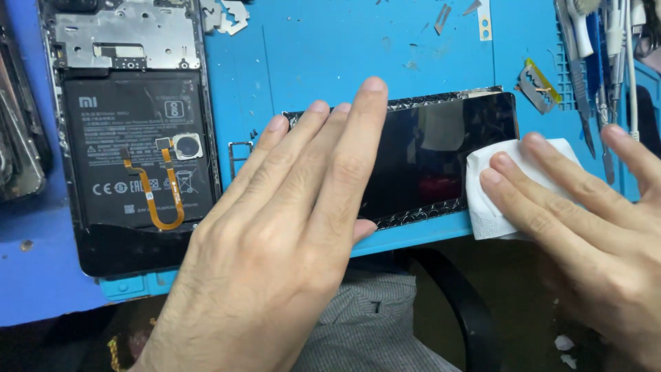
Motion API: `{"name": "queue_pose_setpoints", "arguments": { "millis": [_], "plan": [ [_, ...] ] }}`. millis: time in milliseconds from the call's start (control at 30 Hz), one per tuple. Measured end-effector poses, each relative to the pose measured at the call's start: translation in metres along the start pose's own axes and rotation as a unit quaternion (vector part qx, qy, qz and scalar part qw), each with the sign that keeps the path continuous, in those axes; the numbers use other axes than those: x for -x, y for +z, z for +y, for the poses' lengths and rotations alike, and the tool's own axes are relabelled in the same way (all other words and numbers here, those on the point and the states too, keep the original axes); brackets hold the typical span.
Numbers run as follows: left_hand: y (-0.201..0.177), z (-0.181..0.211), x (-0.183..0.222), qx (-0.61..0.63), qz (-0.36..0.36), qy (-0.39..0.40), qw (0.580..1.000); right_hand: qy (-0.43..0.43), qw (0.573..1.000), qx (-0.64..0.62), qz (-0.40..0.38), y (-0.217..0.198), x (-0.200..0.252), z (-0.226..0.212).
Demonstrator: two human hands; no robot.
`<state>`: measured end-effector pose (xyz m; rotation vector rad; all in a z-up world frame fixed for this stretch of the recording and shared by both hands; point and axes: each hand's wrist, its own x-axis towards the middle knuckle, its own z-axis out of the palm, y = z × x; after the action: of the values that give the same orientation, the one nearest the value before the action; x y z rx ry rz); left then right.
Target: Cleaning a mobile phone screen with a cloth and liquid cleaner
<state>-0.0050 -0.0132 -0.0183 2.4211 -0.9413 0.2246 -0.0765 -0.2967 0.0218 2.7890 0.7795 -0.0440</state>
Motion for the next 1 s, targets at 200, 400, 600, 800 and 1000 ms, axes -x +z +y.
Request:
{"name": "queue_pose_setpoints", "arguments": {
  "millis": [200,400,600,800,1000],
  "plan": [
    [0.001,0.000,0.000,0.013,0.001,0.003,1.000,-0.019,1.000,0.009,0.006,0.000,-0.003,-0.001],
    [-0.002,-0.001,-0.003,0.033,0.006,-0.002,0.999,-0.035,0.999,0.014,0.003,0.000,-0.005,0.006],
    [0.002,-0.003,-0.002,0.054,0.002,0.000,0.999,-0.042,0.999,0.001,-0.011,-0.005,-0.010,0.004],
    [0.001,-0.007,-0.001,0.054,-0.001,0.014,0.998,-0.031,0.999,-0.020,0.004,-0.006,-0.018,-0.002],
    [0.001,-0.010,0.001,0.059,-0.009,0.030,0.998,-0.043,0.999,-0.004,-0.003,-0.002,-0.011,0.007]
  ]
}}
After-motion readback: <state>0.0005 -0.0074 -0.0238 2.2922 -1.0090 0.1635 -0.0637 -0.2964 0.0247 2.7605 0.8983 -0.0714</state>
